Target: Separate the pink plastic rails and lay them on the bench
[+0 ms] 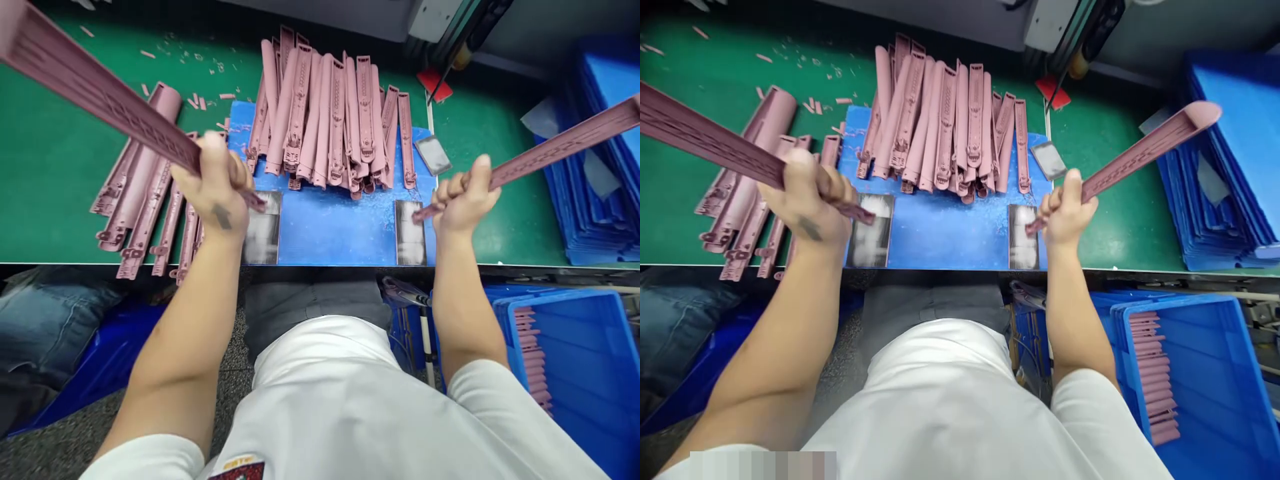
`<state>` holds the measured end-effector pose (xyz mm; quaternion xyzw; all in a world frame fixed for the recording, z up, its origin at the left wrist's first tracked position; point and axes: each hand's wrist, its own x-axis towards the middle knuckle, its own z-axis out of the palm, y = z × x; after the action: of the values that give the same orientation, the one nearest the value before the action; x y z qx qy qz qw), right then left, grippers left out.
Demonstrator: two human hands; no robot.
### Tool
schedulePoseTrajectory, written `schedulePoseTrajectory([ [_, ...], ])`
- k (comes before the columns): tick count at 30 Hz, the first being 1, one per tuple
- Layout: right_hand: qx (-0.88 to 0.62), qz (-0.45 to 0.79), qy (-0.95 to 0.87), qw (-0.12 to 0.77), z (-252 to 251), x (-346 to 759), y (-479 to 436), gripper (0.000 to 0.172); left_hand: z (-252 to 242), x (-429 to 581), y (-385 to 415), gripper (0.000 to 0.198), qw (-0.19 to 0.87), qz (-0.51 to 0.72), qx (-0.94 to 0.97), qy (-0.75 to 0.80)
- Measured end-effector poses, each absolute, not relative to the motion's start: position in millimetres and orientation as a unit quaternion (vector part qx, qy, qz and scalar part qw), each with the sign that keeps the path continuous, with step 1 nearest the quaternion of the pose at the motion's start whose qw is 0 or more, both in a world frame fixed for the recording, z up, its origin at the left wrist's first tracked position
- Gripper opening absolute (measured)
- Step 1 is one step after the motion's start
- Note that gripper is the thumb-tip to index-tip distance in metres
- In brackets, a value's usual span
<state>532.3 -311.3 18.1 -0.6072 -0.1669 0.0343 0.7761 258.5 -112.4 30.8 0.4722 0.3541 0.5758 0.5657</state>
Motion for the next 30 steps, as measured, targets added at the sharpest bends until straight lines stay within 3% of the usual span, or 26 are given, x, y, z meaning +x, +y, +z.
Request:
schedulePoseTrajectory([
  [2,-0.620,0.073,-0.186,0.759,19.7,527.6,-310.4,0.080,29.4,256.3,-114.4,0.071,0.561,0.563,0.519,0.315],
  [7,-0.555,-0.014,-0.238,0.797,17.6,511.7,-321.7,0.081,12.3,239.5,-120.1,0.073,0.507,0.615,0.550,0.249],
  [11,-0.591,0.053,-0.269,0.759,13.6,482.6,-376.3,0.079,-0.6,192.5,-153.7,0.069,0.527,0.568,0.600,0.197],
  [14,-0.640,0.105,-0.260,0.716,4.6,494.5,-378.4,0.077,-0.8,190.5,-148.8,0.072,0.541,0.572,0.573,0.228],
  [21,-0.579,-0.018,-0.343,0.739,-9.6,524.9,-329.5,0.074,-0.5,226.9,-119.8,0.070,0.487,0.596,0.590,0.245],
  [26,-0.598,0.073,-0.329,0.727,4.6,467.0,-410.8,0.069,4.9,167.8,-169.5,0.079,0.531,0.547,0.591,0.263],
  [30,-0.684,0.137,-0.249,0.672,5.2,505.7,-366.3,0.076,4.9,199.5,-118.3,0.068,0.575,0.440,0.582,0.370],
])
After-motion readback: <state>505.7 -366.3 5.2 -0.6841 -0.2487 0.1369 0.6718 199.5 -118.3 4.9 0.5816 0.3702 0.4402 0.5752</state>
